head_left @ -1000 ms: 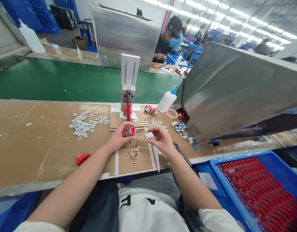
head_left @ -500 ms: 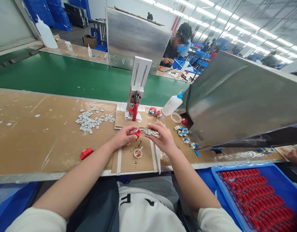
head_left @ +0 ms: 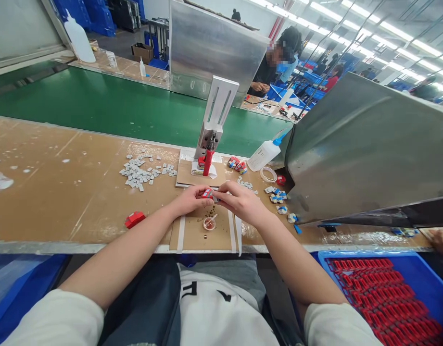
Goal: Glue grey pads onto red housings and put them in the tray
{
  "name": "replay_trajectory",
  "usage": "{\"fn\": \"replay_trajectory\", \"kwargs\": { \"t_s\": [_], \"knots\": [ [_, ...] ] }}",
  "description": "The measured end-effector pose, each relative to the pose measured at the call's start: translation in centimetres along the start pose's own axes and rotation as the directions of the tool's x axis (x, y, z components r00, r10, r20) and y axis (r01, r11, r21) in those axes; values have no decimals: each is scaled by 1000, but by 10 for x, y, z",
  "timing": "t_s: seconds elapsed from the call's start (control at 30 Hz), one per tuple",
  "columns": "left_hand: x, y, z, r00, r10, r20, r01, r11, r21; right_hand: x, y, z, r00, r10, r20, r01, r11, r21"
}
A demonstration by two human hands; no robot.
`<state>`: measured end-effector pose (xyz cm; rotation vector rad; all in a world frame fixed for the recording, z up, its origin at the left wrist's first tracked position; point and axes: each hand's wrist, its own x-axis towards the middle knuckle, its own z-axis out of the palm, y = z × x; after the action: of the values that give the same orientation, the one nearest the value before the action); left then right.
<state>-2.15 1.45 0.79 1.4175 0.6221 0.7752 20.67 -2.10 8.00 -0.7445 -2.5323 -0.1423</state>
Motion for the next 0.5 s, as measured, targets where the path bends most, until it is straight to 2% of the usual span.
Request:
{"fn": "replay_trajectory", "kwargs": {
  "t_s": [0.13, 0.23, 0.33, 0.43, 0.5],
  "knots": [
    [-2, -5, -2, 995, 80, -54, -71, 985, 159, -2, 8, 17, 992, -48, -113, 44, 998, -40],
    [-6, -9, 0, 989, 82, -125, -43, 956, 290, -5, 10, 27, 980, -107, -166, 94, 992, -81],
    [-7, -11, 5, 980, 86, -179, -21, 941, 336, -7, 7, 35, 974, -121, -191, 102, 989, -106],
    [-8, -6, 8, 964, 197, -177, -123, 924, 362, -6, 3, 34, 982, -125, -143, 121, 992, -36],
    [-11, 1, 7, 939, 308, -156, -213, 872, 441, -4, 6, 30, 989, -120, -85, 127, 989, 78]
  ]
}}
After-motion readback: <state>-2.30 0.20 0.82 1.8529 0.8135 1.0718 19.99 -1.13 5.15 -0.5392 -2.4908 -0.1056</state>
